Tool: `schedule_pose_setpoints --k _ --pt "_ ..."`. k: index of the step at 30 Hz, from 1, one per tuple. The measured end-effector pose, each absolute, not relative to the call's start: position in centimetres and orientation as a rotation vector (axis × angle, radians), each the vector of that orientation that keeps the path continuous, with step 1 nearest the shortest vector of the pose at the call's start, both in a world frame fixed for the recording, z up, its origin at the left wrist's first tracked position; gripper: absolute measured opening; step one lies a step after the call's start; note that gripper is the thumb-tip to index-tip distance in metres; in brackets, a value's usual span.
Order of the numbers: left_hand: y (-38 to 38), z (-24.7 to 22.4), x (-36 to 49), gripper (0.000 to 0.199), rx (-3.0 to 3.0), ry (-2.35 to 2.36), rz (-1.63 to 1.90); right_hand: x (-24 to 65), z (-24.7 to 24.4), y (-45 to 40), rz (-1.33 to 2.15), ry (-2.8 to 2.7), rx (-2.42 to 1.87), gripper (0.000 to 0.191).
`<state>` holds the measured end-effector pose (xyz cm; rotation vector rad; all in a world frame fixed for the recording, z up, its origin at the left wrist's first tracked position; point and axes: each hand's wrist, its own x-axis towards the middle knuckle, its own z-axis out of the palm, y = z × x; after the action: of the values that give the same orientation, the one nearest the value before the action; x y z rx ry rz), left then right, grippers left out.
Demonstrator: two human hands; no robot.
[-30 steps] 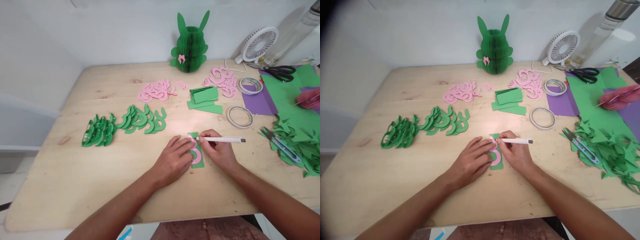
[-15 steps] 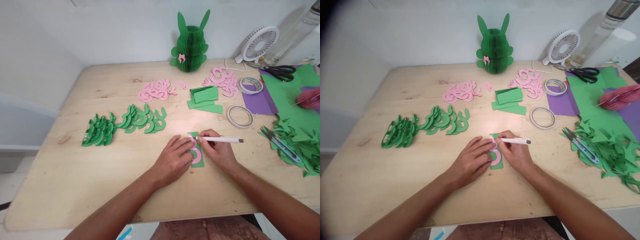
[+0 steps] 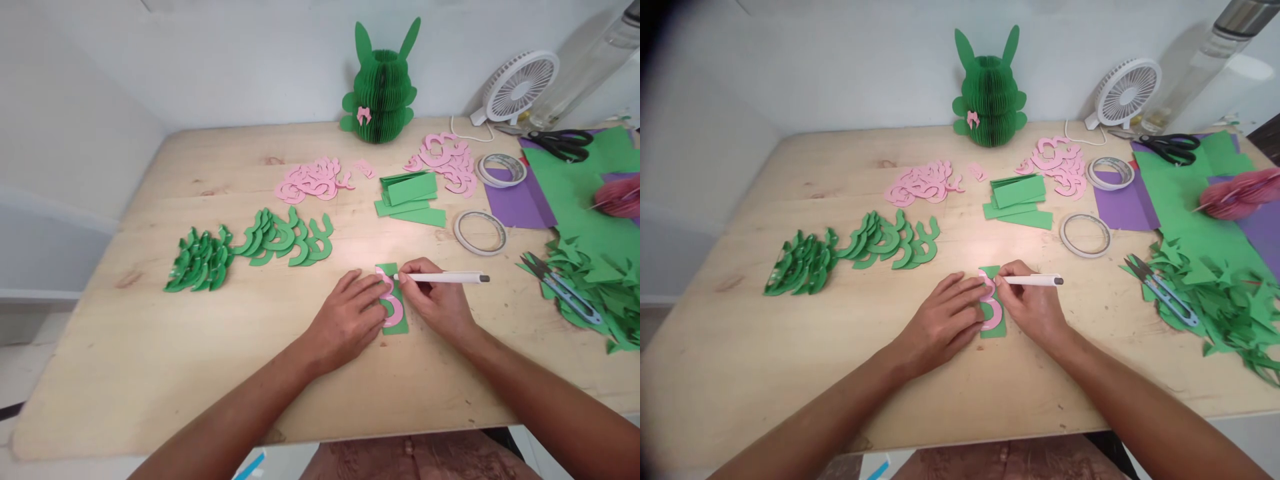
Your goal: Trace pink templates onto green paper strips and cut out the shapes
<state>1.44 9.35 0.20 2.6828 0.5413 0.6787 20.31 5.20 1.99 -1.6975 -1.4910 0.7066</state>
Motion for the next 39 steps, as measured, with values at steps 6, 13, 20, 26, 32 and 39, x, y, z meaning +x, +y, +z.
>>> schedule_pose_setpoints --k 6,13,20,26,32,39 --pt "9.35 0.34 1.49 0.013 2.681 0.543 0.676 20.31 2.08 5.16 0.689 -1.495 -1.701 0.010" --pt "9.40 0.17 1.44 0.012 2.687 0.530 0.688 20.33 2.01 5.11 0.685 -1.498 -1.704 0.009" --pt "9.37 0.27 1.44 0.012 2.688 0.539 0.681 20.46 1.80 4.97 0.688 -1.512 -1.712 0.011" --pt "9.36 0.38 1.45 0.012 2.691 0.537 0.666 20.47 1.85 4.95 0.675 -1.515 -1.715 0.010" --pt "9.37 0.29 1.44 0.011 2.686 0.536 0.681 20.44 1.94 4.95 0.672 -1.518 -1.721 0.011" --pt "9.39 0.26 1.46 0.011 2.684 0.530 0.693 20.44 1.88 4.95 0.653 -1.521 -1.724 0.010"
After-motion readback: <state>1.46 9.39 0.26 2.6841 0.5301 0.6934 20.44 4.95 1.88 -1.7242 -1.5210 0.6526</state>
